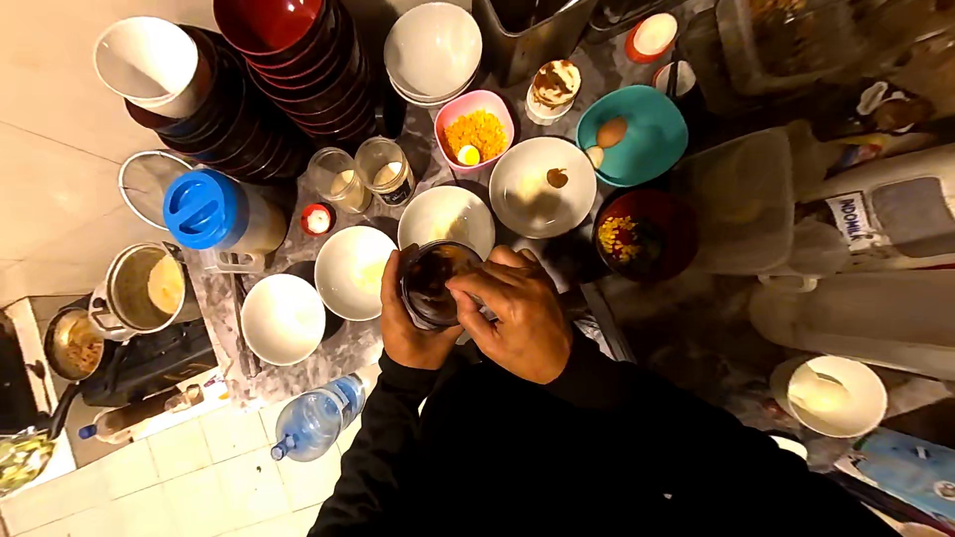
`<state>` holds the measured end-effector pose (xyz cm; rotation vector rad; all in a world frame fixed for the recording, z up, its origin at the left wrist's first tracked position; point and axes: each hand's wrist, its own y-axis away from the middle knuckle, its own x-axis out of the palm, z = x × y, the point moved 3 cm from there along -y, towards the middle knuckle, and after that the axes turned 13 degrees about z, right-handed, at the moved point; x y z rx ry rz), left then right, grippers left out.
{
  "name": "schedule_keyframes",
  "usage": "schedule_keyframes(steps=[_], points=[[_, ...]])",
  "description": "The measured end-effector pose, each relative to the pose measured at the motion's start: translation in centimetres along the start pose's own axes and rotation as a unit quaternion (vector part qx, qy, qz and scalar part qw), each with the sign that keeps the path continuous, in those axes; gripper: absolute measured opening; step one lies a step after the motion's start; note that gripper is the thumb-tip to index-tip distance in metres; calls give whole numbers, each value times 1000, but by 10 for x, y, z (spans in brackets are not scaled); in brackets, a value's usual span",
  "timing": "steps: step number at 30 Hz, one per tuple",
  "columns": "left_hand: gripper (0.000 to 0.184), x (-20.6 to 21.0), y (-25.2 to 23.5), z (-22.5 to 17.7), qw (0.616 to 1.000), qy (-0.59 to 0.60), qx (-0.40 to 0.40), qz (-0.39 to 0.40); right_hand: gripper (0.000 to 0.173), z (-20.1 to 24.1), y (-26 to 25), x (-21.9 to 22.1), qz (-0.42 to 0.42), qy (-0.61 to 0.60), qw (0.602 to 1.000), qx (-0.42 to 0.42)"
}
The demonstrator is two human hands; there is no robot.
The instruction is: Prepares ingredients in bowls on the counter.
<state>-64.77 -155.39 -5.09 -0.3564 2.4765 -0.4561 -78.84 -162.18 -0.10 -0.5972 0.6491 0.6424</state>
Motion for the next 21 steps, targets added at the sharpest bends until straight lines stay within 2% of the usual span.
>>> schedule_keyframes(steps=[6,9,17,21], points=[[108,2,3,5,999,-33,6,-3,14,4,2,12,-50,-63,994,68],[110,3,3,6,999,-37,-3,-3,15,1,4,13,-73,-132,984,92],[121,-3,-1,14,997,-51,-48,-20,15,-20,22,-3,-103,-337,924,151],[119,-9,3,26,995,-64,-65,-29,17,-31,31,-26,-139,-327,925,132]])
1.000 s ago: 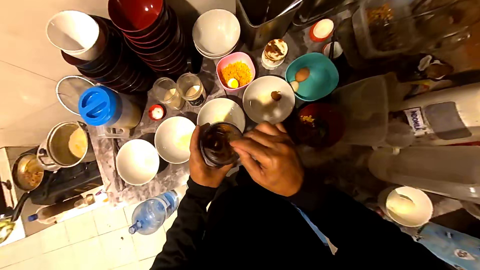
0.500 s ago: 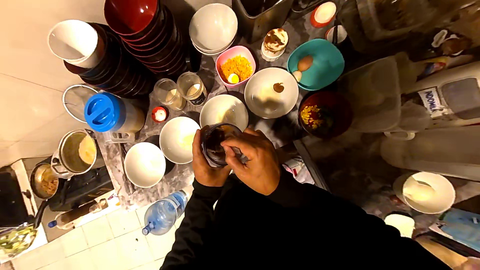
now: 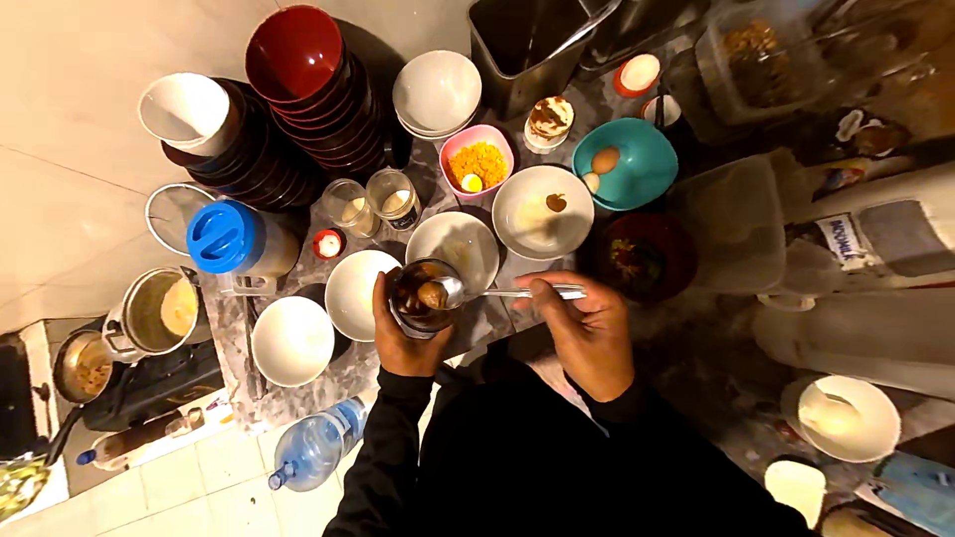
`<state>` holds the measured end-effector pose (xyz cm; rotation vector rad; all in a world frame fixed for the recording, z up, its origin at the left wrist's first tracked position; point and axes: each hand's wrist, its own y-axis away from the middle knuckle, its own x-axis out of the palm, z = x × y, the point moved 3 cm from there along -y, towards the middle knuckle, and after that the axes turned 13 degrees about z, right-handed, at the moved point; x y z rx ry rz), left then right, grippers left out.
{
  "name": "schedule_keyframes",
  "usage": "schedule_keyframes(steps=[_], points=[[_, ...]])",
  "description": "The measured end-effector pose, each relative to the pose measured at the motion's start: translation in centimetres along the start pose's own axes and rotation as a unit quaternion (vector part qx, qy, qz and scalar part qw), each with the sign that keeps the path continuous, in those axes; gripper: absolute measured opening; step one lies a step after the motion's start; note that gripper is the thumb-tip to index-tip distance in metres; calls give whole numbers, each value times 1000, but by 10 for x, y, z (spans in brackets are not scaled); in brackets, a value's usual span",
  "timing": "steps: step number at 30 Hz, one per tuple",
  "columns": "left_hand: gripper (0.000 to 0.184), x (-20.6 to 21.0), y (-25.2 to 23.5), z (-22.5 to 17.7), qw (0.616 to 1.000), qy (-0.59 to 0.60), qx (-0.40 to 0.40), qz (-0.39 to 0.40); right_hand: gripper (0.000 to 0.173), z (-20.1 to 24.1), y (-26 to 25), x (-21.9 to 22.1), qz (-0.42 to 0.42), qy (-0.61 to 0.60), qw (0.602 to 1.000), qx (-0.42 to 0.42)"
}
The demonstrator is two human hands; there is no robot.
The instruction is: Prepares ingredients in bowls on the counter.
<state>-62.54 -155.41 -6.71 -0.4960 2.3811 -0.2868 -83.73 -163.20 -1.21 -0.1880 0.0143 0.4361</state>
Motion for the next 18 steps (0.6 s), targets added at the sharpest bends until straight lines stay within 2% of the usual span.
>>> schedule_keyframes(steps=[3,6,9,11,13,18], points=[[119,-10,8,12,1000,-7,-22,-17,18,-4,-5,-27,-25,103,994,-18],[121,-23,16,20,998,-15,-45,-36,21,-26,-20,-34,-17,220,974,-51],[121,-34,22,22,997,-30,-53,-50,21,-69,-40,-16,44,313,943,-101],[121,-37,26,20,997,-30,-55,-51,21,-108,-50,-2,104,381,913,-105],[122,-40,28,18,997,-26,-54,-51,21,-128,-56,4,133,417,892,-111],[120,-45,34,16,997,-22,-48,-61,22,-122,-60,7,151,450,871,-126]])
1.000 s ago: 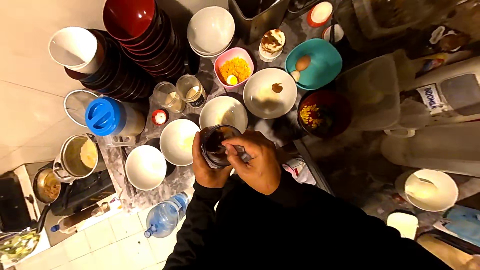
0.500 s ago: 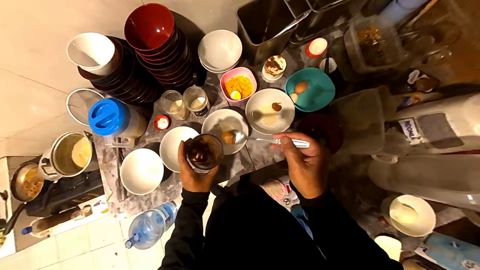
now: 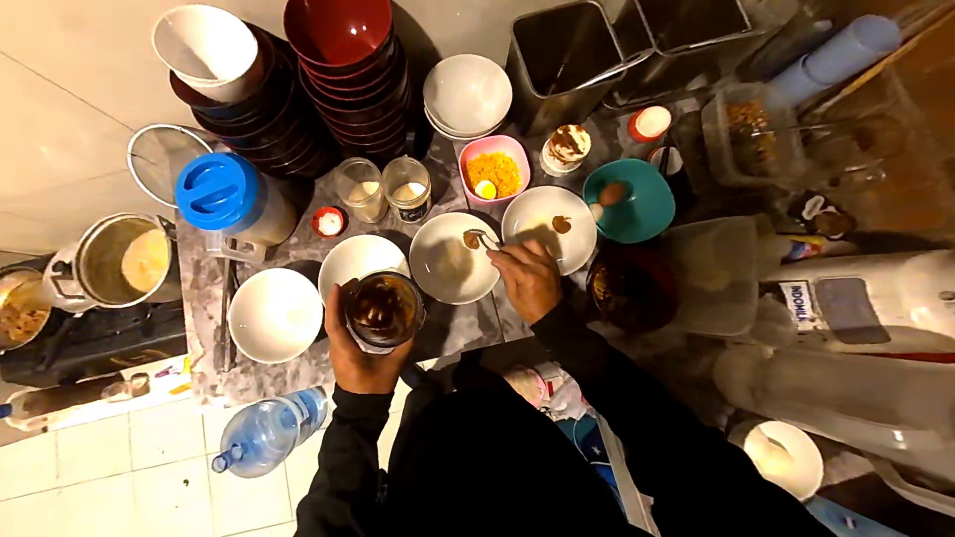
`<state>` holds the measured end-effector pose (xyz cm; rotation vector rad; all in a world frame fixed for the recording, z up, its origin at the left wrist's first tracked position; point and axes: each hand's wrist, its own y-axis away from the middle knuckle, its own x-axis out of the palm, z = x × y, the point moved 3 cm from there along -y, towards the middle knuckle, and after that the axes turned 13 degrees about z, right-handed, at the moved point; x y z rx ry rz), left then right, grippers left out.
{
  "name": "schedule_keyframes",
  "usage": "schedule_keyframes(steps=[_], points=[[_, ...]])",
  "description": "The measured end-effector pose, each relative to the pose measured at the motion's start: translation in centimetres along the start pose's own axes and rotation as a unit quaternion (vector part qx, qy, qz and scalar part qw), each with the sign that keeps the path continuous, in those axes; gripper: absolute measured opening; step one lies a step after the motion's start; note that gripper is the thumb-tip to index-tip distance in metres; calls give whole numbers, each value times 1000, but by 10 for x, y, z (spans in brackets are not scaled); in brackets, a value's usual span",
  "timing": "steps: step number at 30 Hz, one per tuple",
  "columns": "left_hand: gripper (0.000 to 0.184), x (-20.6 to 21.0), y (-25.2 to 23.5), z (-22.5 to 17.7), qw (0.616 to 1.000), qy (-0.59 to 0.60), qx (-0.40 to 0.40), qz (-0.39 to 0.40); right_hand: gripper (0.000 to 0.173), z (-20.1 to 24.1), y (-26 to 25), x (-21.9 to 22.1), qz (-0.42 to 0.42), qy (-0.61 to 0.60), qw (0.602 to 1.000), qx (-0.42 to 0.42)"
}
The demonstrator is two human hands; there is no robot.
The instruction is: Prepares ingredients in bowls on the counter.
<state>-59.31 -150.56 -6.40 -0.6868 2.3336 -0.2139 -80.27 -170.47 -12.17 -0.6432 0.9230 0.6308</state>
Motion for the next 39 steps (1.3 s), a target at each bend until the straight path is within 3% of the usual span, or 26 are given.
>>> schedule_keyframes(steps=[10,14,17,20,24,27,31,34,39], points=[[119,-5,-7,-1,1000,6,14,-6,22,0,5,-12,-71,-11,997,16],[121,-3,-6,4,1000,18,14,0,21,3,13,-25,-138,-111,980,85],[122,0,-6,6,999,31,11,7,23,13,21,-45,-164,-256,946,117],[121,-1,-8,3,999,31,34,13,21,52,22,-97,-208,-321,923,49],[120,-2,-8,-2,995,52,67,47,17,120,14,-137,-78,-240,965,-70],[116,1,-8,-7,993,47,92,63,19,148,1,-108,15,-179,977,-119],[112,3,-7,-9,989,43,110,86,19,156,-9,-70,78,-98,981,-149],[107,3,-6,-7,988,40,114,91,22,160,-10,-56,81,-98,983,-134],[106,3,-4,-2,990,49,108,75,17,167,-3,-41,20,-198,979,-40]])
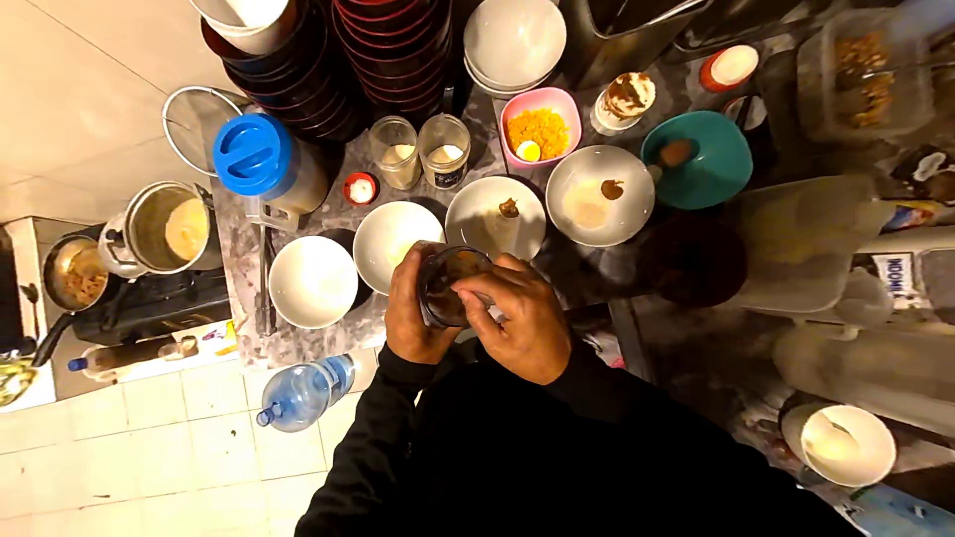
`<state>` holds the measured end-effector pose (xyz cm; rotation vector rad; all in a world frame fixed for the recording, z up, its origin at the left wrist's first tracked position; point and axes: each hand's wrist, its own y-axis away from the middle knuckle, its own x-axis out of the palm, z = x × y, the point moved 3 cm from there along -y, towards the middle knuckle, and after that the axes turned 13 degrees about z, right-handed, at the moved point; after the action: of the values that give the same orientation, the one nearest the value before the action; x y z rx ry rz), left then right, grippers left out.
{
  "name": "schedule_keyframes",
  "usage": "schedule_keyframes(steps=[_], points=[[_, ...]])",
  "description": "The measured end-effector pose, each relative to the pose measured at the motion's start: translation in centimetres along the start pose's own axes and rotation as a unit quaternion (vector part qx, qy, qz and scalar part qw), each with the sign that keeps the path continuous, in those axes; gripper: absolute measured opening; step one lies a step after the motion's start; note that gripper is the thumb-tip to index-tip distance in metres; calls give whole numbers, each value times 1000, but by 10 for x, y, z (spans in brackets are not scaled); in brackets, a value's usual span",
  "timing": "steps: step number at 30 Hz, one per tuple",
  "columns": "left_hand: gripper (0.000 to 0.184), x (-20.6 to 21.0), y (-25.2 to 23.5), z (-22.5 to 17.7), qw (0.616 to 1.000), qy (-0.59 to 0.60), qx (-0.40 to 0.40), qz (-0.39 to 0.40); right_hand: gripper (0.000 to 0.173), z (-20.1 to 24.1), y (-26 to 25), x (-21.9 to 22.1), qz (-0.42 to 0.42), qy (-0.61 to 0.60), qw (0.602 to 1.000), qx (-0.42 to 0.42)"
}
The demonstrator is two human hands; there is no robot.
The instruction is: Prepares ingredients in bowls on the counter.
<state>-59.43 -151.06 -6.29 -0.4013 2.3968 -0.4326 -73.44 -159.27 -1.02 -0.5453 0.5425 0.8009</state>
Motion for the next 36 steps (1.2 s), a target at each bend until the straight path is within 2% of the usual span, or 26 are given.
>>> schedule_keyframes(steps=[5,9,12,14,18,21,27,32,36], points=[[115,-9,3,8,998,-21,-48,-36,17,-10,10,-12,-49,-175,980,81],[119,-29,17,23,991,-42,-108,-62,17,-15,8,-30,-86,-251,962,64],[118,-53,41,33,983,-64,-144,-93,18,-20,-4,-29,-113,-200,973,27],[118,-69,60,38,976,-78,-164,-118,20,-31,-18,-14,-104,-118,987,4],[118,-93,88,38,965,-86,-191,-156,22,-62,-53,39,-13,53,998,-30],[117,-101,102,36,963,-83,-192,-171,20,-87,-69,78,62,117,990,-58],[117,-112,120,35,959,-66,-190,-197,20,-82,-67,87,102,169,977,-78],[117,-120,123,37,960,-78,-187,-195,21,-85,-68,88,89,173,979,-58],[118,-122,123,41,963,-63,-180,-190,21,-87,-67,87,45,162,985,-46]])
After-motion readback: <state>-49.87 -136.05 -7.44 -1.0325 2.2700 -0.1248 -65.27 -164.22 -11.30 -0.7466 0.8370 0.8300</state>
